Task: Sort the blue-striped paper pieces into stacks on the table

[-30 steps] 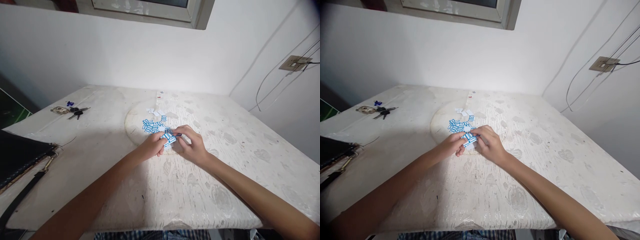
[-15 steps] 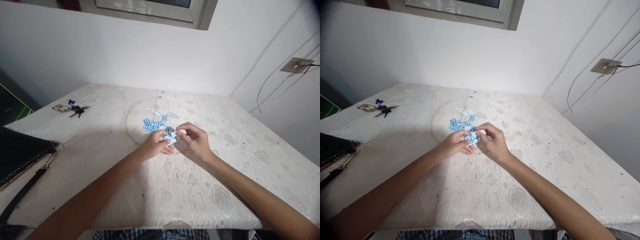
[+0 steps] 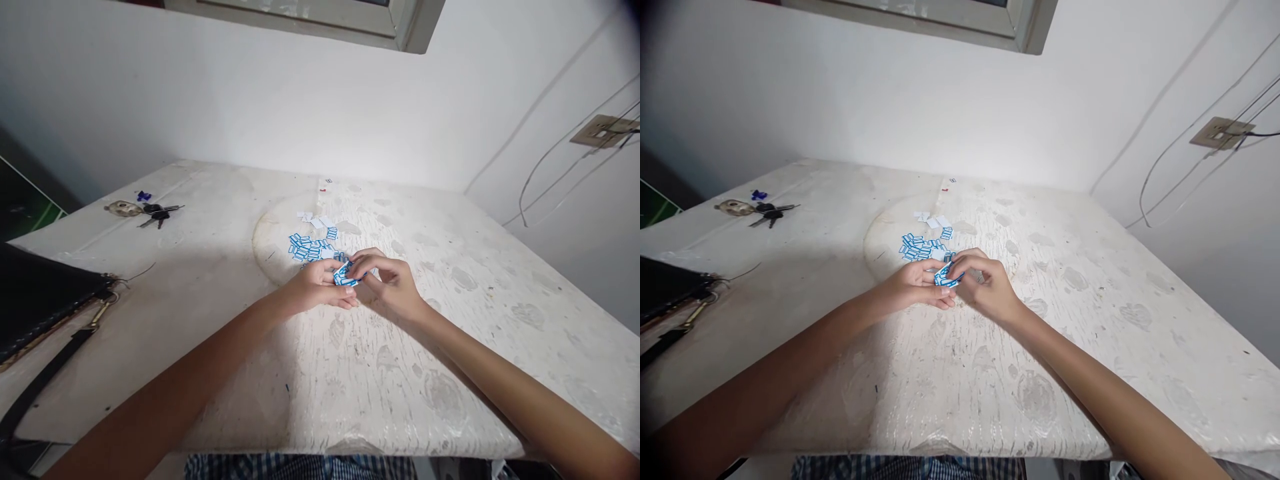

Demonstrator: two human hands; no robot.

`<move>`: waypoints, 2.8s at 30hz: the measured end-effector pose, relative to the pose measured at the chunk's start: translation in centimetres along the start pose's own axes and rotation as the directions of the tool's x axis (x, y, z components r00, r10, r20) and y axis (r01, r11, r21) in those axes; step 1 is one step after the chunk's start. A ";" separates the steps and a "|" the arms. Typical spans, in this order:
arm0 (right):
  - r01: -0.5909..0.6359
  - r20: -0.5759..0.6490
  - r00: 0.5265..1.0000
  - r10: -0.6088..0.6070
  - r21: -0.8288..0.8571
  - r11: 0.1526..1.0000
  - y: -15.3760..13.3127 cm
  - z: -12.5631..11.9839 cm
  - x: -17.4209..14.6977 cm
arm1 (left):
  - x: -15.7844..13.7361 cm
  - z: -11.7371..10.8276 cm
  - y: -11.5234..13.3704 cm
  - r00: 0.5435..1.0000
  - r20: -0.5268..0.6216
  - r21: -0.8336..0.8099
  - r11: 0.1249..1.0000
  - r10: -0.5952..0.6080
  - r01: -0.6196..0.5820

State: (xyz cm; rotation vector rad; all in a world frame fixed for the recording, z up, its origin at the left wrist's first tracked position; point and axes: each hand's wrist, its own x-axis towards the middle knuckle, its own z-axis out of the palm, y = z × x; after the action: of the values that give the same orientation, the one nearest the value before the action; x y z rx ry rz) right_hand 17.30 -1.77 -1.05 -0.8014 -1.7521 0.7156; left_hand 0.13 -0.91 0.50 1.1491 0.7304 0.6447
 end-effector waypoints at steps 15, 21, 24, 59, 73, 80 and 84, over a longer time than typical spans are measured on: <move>0.059 0.208 0.976 0.069 -0.554 0.831 3.2 -0.6 0.1 | 1.2 -1.9 0.7 0.856 -0.505 0.157 0.987 0.110 -0.035; 0.169 0.250 0.968 -0.024 -0.578 0.798 2.6 -0.4 -0.1 | 1.2 -1.4 0.1 0.888 -0.454 0.168 0.986 0.074 0.004; 0.113 0.180 0.984 -0.021 -0.520 0.847 2.8 -0.4 0.0 | 1.3 -1.4 -0.1 0.902 -0.431 0.141 0.989 0.028 0.036; 0.220 0.441 0.896 0.046 -0.532 0.818 0.8 -0.9 0.3 | 0.7 -1.5 1.3 0.811 -0.532 0.154 0.969 0.244 -0.191; 0.616 0.584 0.779 -0.227 -0.645 0.452 0.9 0.1 -0.5 | 0.9 -1.6 0.8 0.835 -0.502 0.146 0.974 0.224 -0.173; 0.582 0.600 0.782 -0.169 -0.606 0.543 1.0 -0.4 -0.3 | 0.8 -1.5 0.7 0.852 -0.478 0.159 0.975 0.213 -0.155; 0.586 0.635 0.756 -0.161 -0.546 0.599 0.8 -0.6 -0.2 | 0.9 -1.4 0.5 0.853 -0.479 0.155 0.977 0.206 -0.148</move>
State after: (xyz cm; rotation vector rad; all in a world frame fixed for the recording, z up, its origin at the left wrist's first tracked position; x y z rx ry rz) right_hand 18.04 -1.37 -1.59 -0.6939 -2.6947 -0.1518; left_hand -0.47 0.73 0.53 1.1746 1.1145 1.0906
